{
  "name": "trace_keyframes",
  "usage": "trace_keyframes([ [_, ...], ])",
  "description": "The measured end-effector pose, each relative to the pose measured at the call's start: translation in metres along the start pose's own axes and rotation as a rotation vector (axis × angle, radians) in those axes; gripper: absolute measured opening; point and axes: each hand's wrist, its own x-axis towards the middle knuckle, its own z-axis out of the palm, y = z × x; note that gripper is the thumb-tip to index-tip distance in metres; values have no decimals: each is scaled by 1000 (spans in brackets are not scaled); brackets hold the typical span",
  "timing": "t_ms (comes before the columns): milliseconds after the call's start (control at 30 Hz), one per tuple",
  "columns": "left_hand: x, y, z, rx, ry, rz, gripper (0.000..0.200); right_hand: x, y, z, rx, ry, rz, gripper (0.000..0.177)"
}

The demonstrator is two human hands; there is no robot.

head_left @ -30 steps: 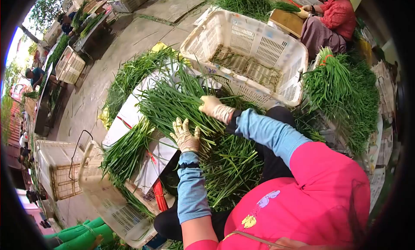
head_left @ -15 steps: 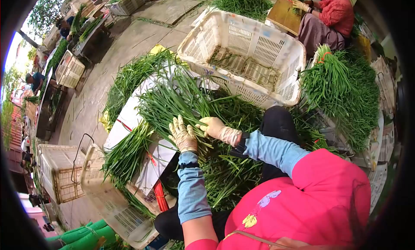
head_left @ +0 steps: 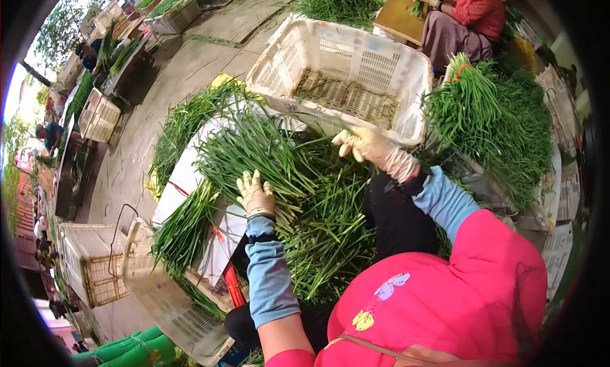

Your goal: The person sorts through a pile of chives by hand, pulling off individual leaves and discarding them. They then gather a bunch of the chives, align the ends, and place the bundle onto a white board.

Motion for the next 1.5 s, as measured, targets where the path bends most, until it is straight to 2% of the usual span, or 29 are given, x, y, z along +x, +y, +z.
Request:
trace_keyframes([
  [133, -32, 21, -26, 27, 188, 122, 49, -28, 8, -59, -2, 10, -117, 31],
  [200, -31, -6, -13, 55, 263, 380, 49, -49, 0, -82, -85, 92, 36, 29],
  [233, -38, -6, -7, 56, 286, 345, 50, -66, -4, -95, -61, 90, 46, 30],
  [300, -57, -11, 0, 18, 276, 288, 51, -101, -13, -119, -243, 129, -40, 29],
  [400, -75, -17, 0, -66, 186, 206, 51, -145, -9, -158, -436, 124, 122, 30],
  [467, -76, -35, 13, 17, 184, 217, 51, -171, 7, -180, -447, 94, 214, 31],
  [600, -84, -40, 8, -171, 83, 104, 53, -205, 62, -213, -555, 50, 353, 28],
  [667, -89, -40, 6, -196, 76, 95, 53, -208, 118, -237, -1012, 213, 154, 31],
  [700, -91, -38, 3, -223, 69, 80, 53, -215, 118, -234, -1218, 318, 230, 33],
  [733, -94, -36, 0, -220, 74, 78, 53, -214, 122, -233, -1215, 317, 224, 33],
  [800, -102, -32, -4, -318, 23, 23, 51, -209, 130, -229, -1222, 443, 79, 30],
  [867, -104, -35, 2, -325, 57, 30, 49, -206, 112, -207, -1086, 414, 146, 23],
  [933, -95, -71, 23, -410, 36, 172, 45, -196, 88, -180, -991, 388, 24, 18],
  [967, -102, -57, 18, -673, -24, 10, 42, -190, 79, -164, -936, 429, -101, 17],
  [1000, -108, -47, 12, -936, -51, -158, 39, -177, 74, -150, -825, 409, -310, 16],
  [1033, -95, -59, 15, -620, 7, 109, 38, -169, 54, -127, -697, 343, -257, 15],
  [1067, -98, -73, 20, -609, -51, -25, 40, -162, 37, -102, -584, 277, -190, 15],
  [1100, -104, -59, 20, -657, 50, -142, 45, -152, 31, -78, -503, 224, -353, 15],
  [1133, -89, -86, 41, -682, -22, -237, 48, -142, 26, -57, -429, 182, -506, 15],
  [1167, -83, -102, 62, -489, 157, -111, 48, -128, 20, -38, -456, 111, -525, 18],
  [1233, -83, -88, 53, -515, 132, -245, 48, -92, 22, 0, -439, 5, -512, 19],
  [1300, -78, -85, 47, -582, 147, -303, 48, -44, 44, 29, -422, -20, -384, 25],
  [1400, -64, -85, 45, -606, 194, -357, 47, 30, 93, 55, -361, 68, -50, 29],
  [1467, -57, -87, 45, -620, 221, -396, 46, 64, 124, 66, -450, 186, 35, 30],
  [1500, -54, -90, 47, -627, 233, -417, 46, 73, 134, 72, -455, 181, 37, 30],
])
